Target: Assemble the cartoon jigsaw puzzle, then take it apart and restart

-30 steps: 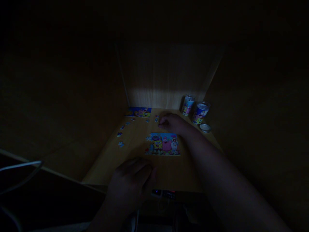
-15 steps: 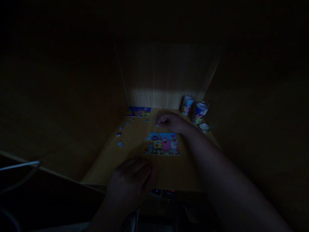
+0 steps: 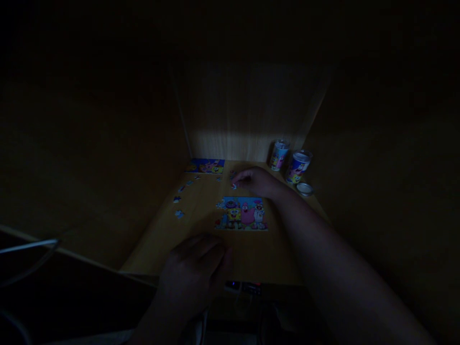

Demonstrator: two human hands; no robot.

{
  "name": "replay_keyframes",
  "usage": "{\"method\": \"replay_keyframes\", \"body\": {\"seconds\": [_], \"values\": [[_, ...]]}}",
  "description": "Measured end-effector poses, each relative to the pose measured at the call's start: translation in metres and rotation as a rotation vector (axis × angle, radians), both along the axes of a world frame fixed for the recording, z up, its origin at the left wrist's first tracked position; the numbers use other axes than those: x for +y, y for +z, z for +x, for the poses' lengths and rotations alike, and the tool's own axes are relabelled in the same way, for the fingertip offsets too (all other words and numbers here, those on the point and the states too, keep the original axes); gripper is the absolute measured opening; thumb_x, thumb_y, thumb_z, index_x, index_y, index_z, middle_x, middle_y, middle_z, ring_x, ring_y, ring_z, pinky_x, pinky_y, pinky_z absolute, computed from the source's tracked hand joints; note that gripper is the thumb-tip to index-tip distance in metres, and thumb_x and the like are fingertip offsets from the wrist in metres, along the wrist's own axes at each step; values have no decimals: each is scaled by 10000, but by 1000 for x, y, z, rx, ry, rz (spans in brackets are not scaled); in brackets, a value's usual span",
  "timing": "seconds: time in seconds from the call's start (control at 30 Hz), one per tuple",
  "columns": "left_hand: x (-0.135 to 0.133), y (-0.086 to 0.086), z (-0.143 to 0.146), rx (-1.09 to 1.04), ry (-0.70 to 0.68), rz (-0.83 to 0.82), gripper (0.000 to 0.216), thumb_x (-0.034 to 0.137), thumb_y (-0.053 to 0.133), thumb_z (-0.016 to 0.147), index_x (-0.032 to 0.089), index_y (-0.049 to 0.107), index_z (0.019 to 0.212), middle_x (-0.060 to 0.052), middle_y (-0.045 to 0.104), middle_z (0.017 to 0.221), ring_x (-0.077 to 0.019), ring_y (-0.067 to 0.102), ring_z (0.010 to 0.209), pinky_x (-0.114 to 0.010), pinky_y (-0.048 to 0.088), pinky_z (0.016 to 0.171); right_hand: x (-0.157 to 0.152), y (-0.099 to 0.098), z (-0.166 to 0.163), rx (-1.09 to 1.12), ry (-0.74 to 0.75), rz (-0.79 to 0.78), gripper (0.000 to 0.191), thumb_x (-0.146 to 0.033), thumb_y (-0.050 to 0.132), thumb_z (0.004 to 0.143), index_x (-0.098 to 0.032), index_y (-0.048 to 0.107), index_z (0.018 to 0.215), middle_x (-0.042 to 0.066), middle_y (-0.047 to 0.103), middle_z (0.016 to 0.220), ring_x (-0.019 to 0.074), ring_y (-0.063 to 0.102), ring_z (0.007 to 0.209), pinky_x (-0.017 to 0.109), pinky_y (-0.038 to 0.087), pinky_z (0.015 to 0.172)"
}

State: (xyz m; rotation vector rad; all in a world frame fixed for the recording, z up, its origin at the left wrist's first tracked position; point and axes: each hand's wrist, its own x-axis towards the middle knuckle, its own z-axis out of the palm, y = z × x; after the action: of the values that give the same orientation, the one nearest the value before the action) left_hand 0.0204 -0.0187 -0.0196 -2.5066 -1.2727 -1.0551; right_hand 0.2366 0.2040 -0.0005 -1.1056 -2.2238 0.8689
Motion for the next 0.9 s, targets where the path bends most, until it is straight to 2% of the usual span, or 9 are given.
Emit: {"method": "replay_keyframes", "body": {"seconds": [0.3, 0.5, 0.7, 0.9], "values": [[0, 1, 0, 5, 7, 2, 309, 194, 595, 1056, 199, 635, 749, -10, 701, 749, -193, 673, 682, -366, 540, 645, -1, 0, -2, 69, -15, -39, 69, -253, 803, 912, -252, 848, 964, 24, 851, 1013, 217, 780, 979, 391, 594, 982], [0, 2, 0, 7, 11, 12, 320, 208, 590, 1062, 195, 638, 746, -15, 701, 750, -194, 677, 686, -364, 534, 649, -5, 4, -2, 140, -22, -153, 88, -221, 785, 869, -224, 796, 956, 19, 810, 904, 173, 750, 797, 334, 626, 801], [0, 3, 0, 15, 8, 12, 332, 210, 568, 1073, 197, 642, 750, -18, 705, 751, -194, 684, 694, -363, 542, 652, -9, 7, -5, 191, -1, -258, 143, -253, 788, 847, -215, 752, 981, 16, 786, 870, 158, 734, 730, 299, 618, 703], [0, 1, 1, -2, 4, 5, 327, 217, 569, 1073, 199, 651, 757, -18, 713, 754, -190, 687, 696, -358, 560, 655, -19, 14, -18, 191, 94, -258, 191, -256, 846, 780, -222, 786, 959, -3, 799, 927, 156, 721, 825, 306, 594, 803]]}}
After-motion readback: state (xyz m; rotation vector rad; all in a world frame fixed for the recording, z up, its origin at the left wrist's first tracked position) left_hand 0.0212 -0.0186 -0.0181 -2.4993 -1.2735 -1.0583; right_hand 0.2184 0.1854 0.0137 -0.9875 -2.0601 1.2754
